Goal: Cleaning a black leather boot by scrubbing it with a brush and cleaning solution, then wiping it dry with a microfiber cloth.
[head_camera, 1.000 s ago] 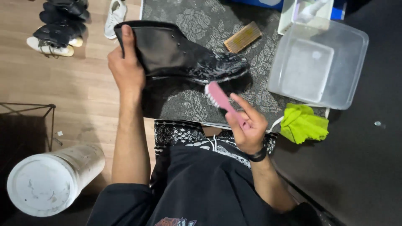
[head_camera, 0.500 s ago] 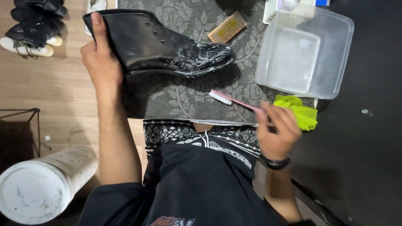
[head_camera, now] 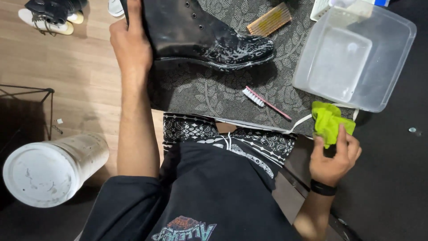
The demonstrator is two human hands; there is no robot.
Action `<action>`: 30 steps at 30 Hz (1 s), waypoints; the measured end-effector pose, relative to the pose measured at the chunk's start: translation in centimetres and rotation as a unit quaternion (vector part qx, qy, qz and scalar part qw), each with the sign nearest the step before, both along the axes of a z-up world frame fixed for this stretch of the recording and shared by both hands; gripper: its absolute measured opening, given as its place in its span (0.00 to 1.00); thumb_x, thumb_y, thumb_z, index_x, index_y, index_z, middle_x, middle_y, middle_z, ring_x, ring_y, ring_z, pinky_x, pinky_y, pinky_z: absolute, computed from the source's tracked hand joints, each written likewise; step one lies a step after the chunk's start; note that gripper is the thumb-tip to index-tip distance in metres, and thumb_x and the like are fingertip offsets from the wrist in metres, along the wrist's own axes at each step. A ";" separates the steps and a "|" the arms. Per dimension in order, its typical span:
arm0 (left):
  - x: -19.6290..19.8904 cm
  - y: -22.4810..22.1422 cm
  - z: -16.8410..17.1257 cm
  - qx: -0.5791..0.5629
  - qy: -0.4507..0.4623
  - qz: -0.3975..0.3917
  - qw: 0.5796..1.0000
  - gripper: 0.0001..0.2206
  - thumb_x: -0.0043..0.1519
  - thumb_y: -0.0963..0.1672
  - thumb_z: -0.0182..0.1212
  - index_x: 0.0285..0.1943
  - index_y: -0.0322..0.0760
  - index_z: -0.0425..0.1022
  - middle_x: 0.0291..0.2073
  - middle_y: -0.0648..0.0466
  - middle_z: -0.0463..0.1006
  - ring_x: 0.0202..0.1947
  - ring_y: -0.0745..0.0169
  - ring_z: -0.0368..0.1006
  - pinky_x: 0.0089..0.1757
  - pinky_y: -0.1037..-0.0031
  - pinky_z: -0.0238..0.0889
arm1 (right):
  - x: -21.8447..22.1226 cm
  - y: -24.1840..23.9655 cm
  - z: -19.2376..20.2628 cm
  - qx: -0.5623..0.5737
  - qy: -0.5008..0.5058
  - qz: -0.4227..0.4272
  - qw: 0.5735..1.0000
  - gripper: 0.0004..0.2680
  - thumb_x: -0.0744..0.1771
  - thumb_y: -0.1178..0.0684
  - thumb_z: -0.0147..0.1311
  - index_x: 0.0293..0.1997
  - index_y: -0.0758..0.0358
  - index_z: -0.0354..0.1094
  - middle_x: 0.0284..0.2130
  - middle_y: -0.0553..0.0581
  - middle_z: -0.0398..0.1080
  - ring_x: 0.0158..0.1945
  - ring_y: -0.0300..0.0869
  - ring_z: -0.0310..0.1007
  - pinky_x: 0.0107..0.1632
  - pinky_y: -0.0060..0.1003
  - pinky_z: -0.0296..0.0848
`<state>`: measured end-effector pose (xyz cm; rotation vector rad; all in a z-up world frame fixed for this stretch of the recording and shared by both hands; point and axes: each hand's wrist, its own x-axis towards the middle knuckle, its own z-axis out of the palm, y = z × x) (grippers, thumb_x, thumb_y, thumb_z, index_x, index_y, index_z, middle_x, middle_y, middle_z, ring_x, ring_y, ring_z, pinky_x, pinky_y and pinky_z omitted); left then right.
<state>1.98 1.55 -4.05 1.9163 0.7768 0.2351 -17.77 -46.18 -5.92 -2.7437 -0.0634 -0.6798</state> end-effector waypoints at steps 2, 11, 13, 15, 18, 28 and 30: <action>0.0 0.2 -0.4 0.003 -0.004 0.003 1.000 0.28 0.61 0.65 0.47 0.23 0.47 0.56 0.23 0.63 0.60 0.31 0.64 0.51 0.34 0.68 0.56 | 0.3 -1.4 -0.6 -0.016 -0.022 0.021 0.999 0.16 0.69 0.65 0.57 0.67 0.74 0.71 0.41 0.70 0.66 0.45 0.62 0.63 0.48 0.56 0.64; 0.0 0.3 -0.3 0.021 0.011 -0.006 1.000 0.29 0.62 0.65 0.46 0.22 0.46 0.55 0.24 0.65 0.58 0.31 0.62 0.51 0.34 0.67 0.55 | -2.4 -5.6 -3.5 0.386 -0.382 -0.213 0.812 0.21 0.77 0.43 0.47 0.77 0.65 0.51 0.77 0.65 0.44 0.82 0.54 0.42 0.84 0.52 0.42; 0.0 0.3 -0.5 0.019 0.011 -0.003 1.000 0.29 0.61 0.65 0.46 0.22 0.46 0.56 0.23 0.64 0.59 0.31 0.63 0.52 0.34 0.68 0.56 | -0.8 -0.6 1.1 0.452 -0.336 -0.100 0.820 0.21 0.78 0.42 0.47 0.77 0.67 0.50 0.76 0.67 0.45 0.82 0.58 0.44 0.84 0.56 0.44; 0.1 0.2 0.0 0.020 0.011 -0.002 1.000 0.29 0.61 0.65 0.47 0.21 0.46 0.58 0.23 0.62 0.60 0.31 0.63 0.53 0.35 0.68 0.57 | 0.8 4.6 4.5 0.506 -0.289 0.017 0.813 0.22 0.79 0.42 0.46 0.77 0.70 0.50 0.75 0.68 0.47 0.81 0.62 0.47 0.84 0.60 0.46; -0.2 -0.4 1.7 0.015 -0.033 -0.011 0.999 0.27 0.58 0.64 0.45 0.26 0.47 0.71 0.24 0.62 0.72 0.33 0.71 0.63 0.39 0.71 0.65 | 3.1 12.0 7.4 0.619 -0.142 -0.108 0.765 0.19 0.70 0.58 0.62 0.68 0.57 0.59 0.66 0.66 0.69 0.67 0.61 0.76 0.69 0.59 0.82; -0.5 -1.3 4.7 -0.012 0.070 0.029 0.997 0.34 0.48 0.69 0.40 0.19 0.42 0.66 0.22 0.52 0.71 0.32 0.55 0.65 0.40 0.68 0.63 | 14.7 26.6 4.9 -0.005 -0.044 0.329 0.943 0.22 0.55 0.54 0.55 0.54 0.59 0.57 0.62 0.69 0.54 0.74 0.63 0.46 0.73 0.70 0.51; -0.5 -1.5 5.9 -0.021 0.089 0.038 0.995 0.36 0.43 0.70 0.39 0.19 0.41 0.69 0.23 0.50 0.78 0.33 0.54 0.74 0.41 0.69 0.64 | 15.2 27.9 4.8 -0.152 0.057 0.360 0.919 0.40 0.55 0.46 0.62 0.80 0.42 0.48 0.78 0.56 0.38 0.81 0.59 0.36 0.72 0.76 0.50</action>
